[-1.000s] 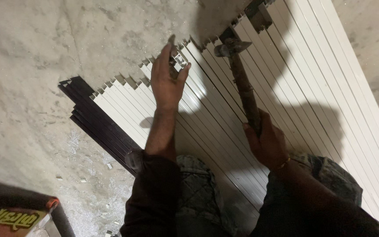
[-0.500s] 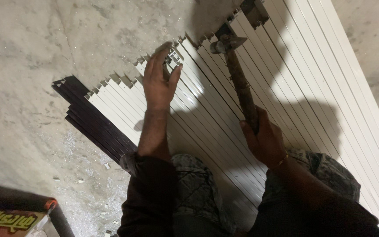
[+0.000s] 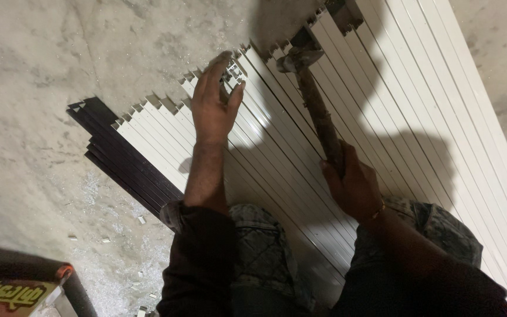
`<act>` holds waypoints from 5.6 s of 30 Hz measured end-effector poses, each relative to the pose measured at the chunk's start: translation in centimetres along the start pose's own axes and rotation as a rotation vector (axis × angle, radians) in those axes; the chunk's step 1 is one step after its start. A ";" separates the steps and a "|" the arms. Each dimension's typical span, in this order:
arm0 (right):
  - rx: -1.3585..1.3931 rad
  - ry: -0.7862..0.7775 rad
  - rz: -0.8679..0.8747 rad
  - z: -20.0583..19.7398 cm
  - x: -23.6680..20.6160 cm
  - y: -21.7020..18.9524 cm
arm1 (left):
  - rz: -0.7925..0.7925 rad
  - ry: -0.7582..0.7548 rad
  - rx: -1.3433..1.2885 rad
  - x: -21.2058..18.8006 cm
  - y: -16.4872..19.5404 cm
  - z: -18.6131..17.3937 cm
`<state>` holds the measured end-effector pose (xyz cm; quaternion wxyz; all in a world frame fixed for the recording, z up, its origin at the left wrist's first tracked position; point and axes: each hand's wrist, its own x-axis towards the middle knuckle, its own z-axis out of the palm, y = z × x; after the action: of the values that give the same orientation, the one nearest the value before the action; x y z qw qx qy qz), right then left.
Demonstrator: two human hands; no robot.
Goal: The person kneels on the floor and uses a hammer to tap metal clips into place along the edge of white ceiling panels. The person holds each clip with one hand and strikes it with the hammer using the other hand, moving along the panel edge to secure multiple clips.
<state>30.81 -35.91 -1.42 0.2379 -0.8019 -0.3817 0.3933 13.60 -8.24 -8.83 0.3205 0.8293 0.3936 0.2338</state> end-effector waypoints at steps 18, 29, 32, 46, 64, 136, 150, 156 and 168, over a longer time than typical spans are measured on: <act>-0.189 0.073 -0.415 -0.7 1.7 -5.4 | -0.246 -0.059 -0.016 -0.4 -0.4 0.2; -0.103 -0.003 0.168 -1.5 -0.4 -5.0 | 0.040 0.076 0.066 -0.2 0.4 0.1; 0.007 0.049 0.191 -1.4 -1.2 -4.7 | 0.010 0.077 -0.016 -0.6 0.8 -0.3; 0.174 0.044 0.253 -1.4 0.4 -3.1 | -0.086 0.116 -0.095 1.1 1.6 0.9; 0.119 0.070 0.101 -0.5 0.4 -2.4 | -0.037 0.070 -0.070 1.2 0.5 1.5; 0.081 0.093 0.096 1.0 1.1 -1.7 | 0.061 0.008 0.038 3.5 0.2 2.5; -0.179 0.010 -0.092 0.0 2.2 -2.8 | 0.041 0.039 0.028 3.7 0.6 2.0; -0.227 0.080 -0.190 -0.1 2.6 -3.9 | 0.022 0.045 0.075 3.6 0.3 1.8; -0.097 0.131 -0.010 -0.5 0.0 -3.7 | 0.088 0.052 -0.007 3.4 0.3 1.7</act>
<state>29.67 -33.80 1.41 0.2255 -0.8345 -0.3879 0.3197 16.77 -6.20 -9.31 0.3027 0.8382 0.3642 0.2704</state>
